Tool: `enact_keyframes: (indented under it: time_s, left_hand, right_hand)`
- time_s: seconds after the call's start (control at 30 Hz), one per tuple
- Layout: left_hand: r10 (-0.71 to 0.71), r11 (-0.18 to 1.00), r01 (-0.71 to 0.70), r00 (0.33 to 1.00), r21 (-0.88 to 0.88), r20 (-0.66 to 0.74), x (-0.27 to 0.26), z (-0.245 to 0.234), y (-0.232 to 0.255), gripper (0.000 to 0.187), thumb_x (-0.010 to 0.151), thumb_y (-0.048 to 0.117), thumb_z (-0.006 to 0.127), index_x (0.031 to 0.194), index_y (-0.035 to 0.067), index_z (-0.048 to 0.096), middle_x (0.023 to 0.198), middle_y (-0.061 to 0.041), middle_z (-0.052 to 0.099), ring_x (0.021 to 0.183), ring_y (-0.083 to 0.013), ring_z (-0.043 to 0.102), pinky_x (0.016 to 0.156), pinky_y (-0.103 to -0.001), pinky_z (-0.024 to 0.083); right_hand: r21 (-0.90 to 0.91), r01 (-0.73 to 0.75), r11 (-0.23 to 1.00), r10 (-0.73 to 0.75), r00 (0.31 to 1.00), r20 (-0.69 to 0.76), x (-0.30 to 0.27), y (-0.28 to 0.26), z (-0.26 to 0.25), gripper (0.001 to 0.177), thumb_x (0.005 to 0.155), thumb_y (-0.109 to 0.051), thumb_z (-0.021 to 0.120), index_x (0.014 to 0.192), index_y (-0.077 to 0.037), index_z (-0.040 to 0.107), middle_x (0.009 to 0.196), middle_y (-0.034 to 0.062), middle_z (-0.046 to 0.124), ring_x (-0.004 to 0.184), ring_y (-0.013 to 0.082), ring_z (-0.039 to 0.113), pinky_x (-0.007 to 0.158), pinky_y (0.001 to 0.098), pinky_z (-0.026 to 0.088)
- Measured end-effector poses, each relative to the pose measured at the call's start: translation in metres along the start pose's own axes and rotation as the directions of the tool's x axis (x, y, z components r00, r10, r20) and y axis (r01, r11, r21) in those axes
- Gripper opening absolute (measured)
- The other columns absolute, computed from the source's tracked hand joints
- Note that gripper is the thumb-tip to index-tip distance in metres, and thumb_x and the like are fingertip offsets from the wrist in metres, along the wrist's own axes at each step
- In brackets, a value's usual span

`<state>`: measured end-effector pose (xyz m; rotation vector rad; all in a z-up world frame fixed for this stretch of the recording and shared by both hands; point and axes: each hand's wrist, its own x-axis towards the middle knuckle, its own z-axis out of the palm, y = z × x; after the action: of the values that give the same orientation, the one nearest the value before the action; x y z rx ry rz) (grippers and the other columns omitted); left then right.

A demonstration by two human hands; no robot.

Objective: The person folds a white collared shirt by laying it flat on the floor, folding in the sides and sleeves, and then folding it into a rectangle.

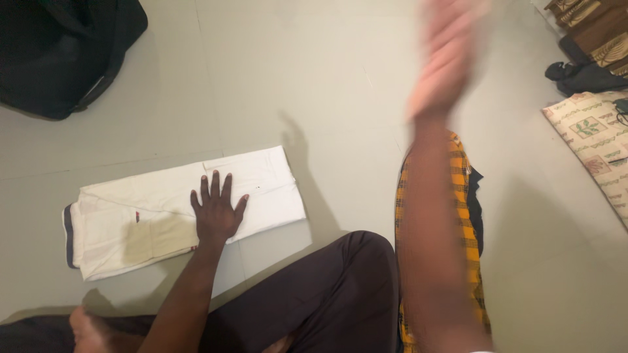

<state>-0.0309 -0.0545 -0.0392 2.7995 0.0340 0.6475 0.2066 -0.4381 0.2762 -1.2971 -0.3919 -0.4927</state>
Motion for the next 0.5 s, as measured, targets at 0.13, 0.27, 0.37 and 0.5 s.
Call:
enact_keyframes:
  time_s: [0.13,0.27,0.37,0.5]
  left_hand:
    - [0.013,1.0,-0.013,0.999,-0.02,-0.034,-0.006,0.004,-0.002,0.07,0.1,0.058,0.052,0.156,0.017,0.047,0.165,-0.017,0.038,0.153,-0.0412,0.032,0.119,-0.069,0.023]
    - [-0.03,1.0,0.029,0.996,0.012,0.083,-0.004,0.007,-0.004,0.073,0.1,0.062,0.046,0.158,0.017,0.043,0.168,-0.016,0.031,0.154,-0.0401,0.025,0.119,-0.068,0.018]
    - [-0.071,0.997,0.071,0.983,0.011,0.167,0.004,0.001,-0.003,0.075,0.1,0.063,0.043,0.159,0.018,0.04,0.169,-0.014,0.026,0.156,-0.0382,0.02,0.121,-0.065,0.014]
    - [-0.118,0.992,0.123,0.944,0.003,0.31,0.012,-0.003,-0.001,0.076,0.098,0.066,0.042,0.158,0.02,0.031,0.168,-0.012,0.018,0.154,-0.0366,0.012,0.12,-0.064,0.008]
  right_hand:
    - [-0.603,-0.061,0.795,0.289,0.913,0.288,-0.213,0.148,0.058,0.051,0.11,-0.041,0.041,0.138,-0.004,0.063,0.146,0.0137,0.061,0.139,0.0276,0.053,0.118,0.0396,0.036]
    - [-0.926,-0.079,0.368,0.618,0.765,0.18,-0.311,0.2,0.06,0.046,0.092,-0.034,0.073,0.125,-0.004,0.065,0.131,0.0179,0.064,0.117,0.0337,0.064,0.099,0.0424,0.052]
    - [-0.947,-0.078,0.312,0.566,0.816,0.12,-0.299,0.216,0.053,0.042,0.092,-0.034,0.075,0.121,-0.005,0.067,0.123,0.0182,0.069,0.113,0.035,0.066,0.096,0.0437,0.053]
    - [-0.839,-0.458,0.295,0.719,0.685,-0.121,-0.287,0.214,0.066,0.058,0.084,-0.035,0.083,0.123,0.0,0.06,0.113,0.0207,0.071,0.103,0.0315,0.071,0.09,0.0424,0.056]
